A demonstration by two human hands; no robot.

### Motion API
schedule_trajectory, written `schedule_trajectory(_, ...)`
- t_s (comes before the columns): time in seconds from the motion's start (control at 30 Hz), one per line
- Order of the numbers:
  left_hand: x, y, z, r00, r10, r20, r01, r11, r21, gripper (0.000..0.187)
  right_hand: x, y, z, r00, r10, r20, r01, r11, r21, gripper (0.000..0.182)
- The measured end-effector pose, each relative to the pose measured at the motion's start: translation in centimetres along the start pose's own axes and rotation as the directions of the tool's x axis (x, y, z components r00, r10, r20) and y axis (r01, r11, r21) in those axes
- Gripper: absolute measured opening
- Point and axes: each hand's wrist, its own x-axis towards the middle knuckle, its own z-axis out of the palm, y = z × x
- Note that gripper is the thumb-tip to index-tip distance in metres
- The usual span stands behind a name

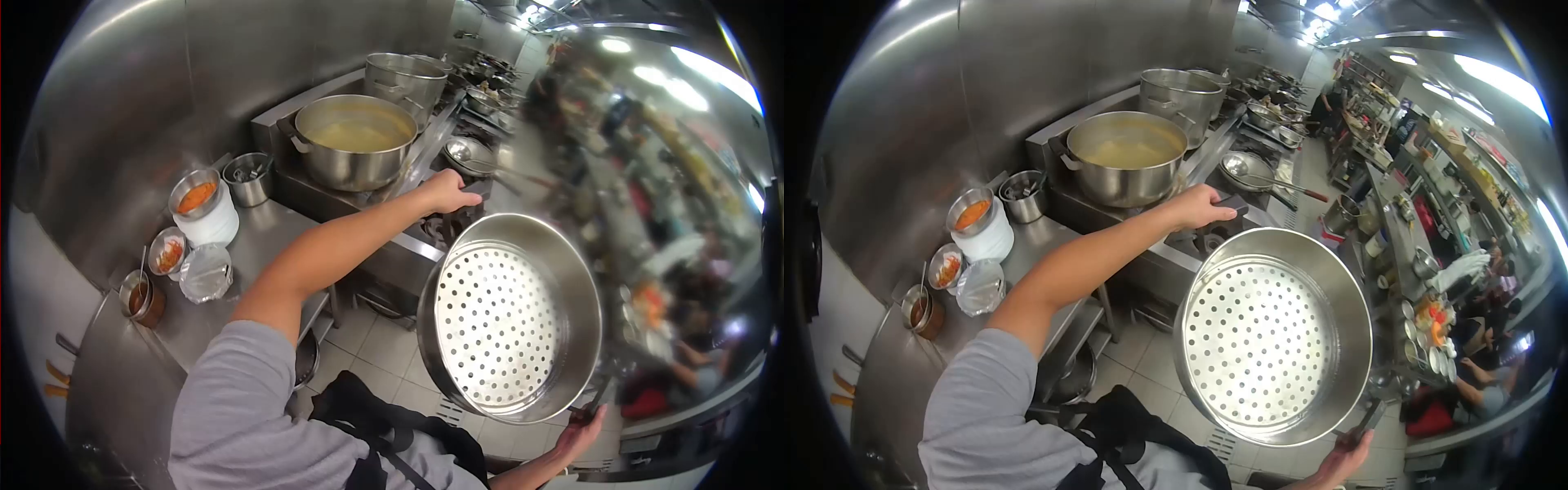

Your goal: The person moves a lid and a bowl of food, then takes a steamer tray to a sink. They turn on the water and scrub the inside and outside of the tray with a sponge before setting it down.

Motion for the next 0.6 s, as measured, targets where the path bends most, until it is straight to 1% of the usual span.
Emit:
schedule_trajectory(0.03, -1.4, 0.1, -1.3, 0.999, 0.019, -0.051, -0.020, 1.000, -0.020, 0.045, -0.9, -1.8, 0.8, 1.000, -0.018, 0.020, 0.018, 1.000, -0.007, 0.026)
schedule_trajectory(0.07, -2.3, -0.7, 1.5, 0.993, 0.029, -0.111, -0.028, 1.000, 0.009, 0.045, 1.2, 0.8, -1.8, 0.998, 0.017, 0.063, -0.019, 0.999, 0.027, 0.026)
schedule_trajectory(0.13, -4.4, -0.4, -0.2, 0.989, 0.001, -0.145, -0.004, 1.000, -0.016, 0.045, 1.2, -0.3, -1.6, 0.992, 0.020, 0.127, -0.024, 0.999, 0.032, 0.026)
schedule_trajectory(0.2, -7.6, -1.3, -0.3, 0.984, -0.010, -0.178, 0.011, 1.000, 0.003, 0.045, 1.6, 2.9, -3.5, 0.984, 0.007, 0.177, -0.024, 0.995, 0.097, 0.024)
schedule_trajectory(0.23, -10.5, -1.5, -0.7, 0.978, -0.006, -0.208, 0.010, 1.000, 0.019, 0.045, 0.9, 4.4, -3.9, 0.979, 0.006, 0.202, -0.031, 0.993, 0.118, 0.024)
schedule_trajectory(0.3, -18.1, -1.7, 0.3, 0.965, -0.039, -0.260, 0.061, 0.995, 0.078, 0.044, -1.1, 10.1, -6.5, 0.981, 0.069, 0.183, -0.101, 0.980, 0.173, 0.025)
schedule_trajectory(0.33, -21.0, -3.5, -0.7, 0.945, 0.003, -0.328, 0.040, 0.992, 0.123, 0.043, -1.1, 11.9, -7.9, 0.942, 0.043, 0.334, -0.116, 0.972, 0.203, 0.025)
schedule_trajectory(0.37, -24.2, -6.0, -2.1, 0.922, 0.030, -0.386, 0.029, 0.989, 0.147, 0.041, -3.0, 11.7, -7.0, 0.936, 0.041, 0.351, -0.118, 0.973, 0.200, 0.025)
schedule_trajectory(0.43, -33.4, -7.8, -5.4, 0.893, -0.084, -0.442, 0.127, 0.989, 0.069, 0.040, -7.8, 11.5, -4.3, 0.918, 0.064, 0.391, -0.148, 0.971, 0.190, 0.024)
schedule_trajectory(0.47, -37.9, -9.0, -7.2, 0.871, -0.119, -0.477, 0.175, 0.982, 0.075, 0.039, -8.6, 13.0, -3.9, 0.878, 0.068, 0.474, -0.180, 0.964, 0.195, 0.022)
schedule_trajectory(0.5, -42.1, -10.2, -8.7, 0.850, -0.156, -0.504, 0.225, 0.971, 0.078, 0.038, -10.5, 13.7, -2.8, 0.828, 0.043, 0.558, -0.150, 0.978, 0.146, 0.019)
schedule_trajectory(0.53, -46.7, -8.7, -8.6, 0.804, -0.156, -0.574, 0.279, 0.951, 0.132, 0.040, -12.1, 15.6, -2.9, 0.821, -0.061, 0.567, 0.048, 0.998, 0.038, 0.017)
schedule_trajectory(0.57, -51.2, -7.8, -9.3, 0.748, -0.161, -0.644, 0.336, 0.928, 0.159, 0.042, -13.9, 16.1, -1.7, 0.830, 0.156, 0.536, -0.295, 0.938, 0.184, 0.015)
schedule_trajectory(0.6, -55.4, -10.9, -11.1, 0.675, -0.133, -0.726, 0.363, 0.916, 0.170, 0.041, -15.6, 15.9, -1.0, 0.684, 0.126, 0.718, -0.360, 0.915, 0.182, 0.013)
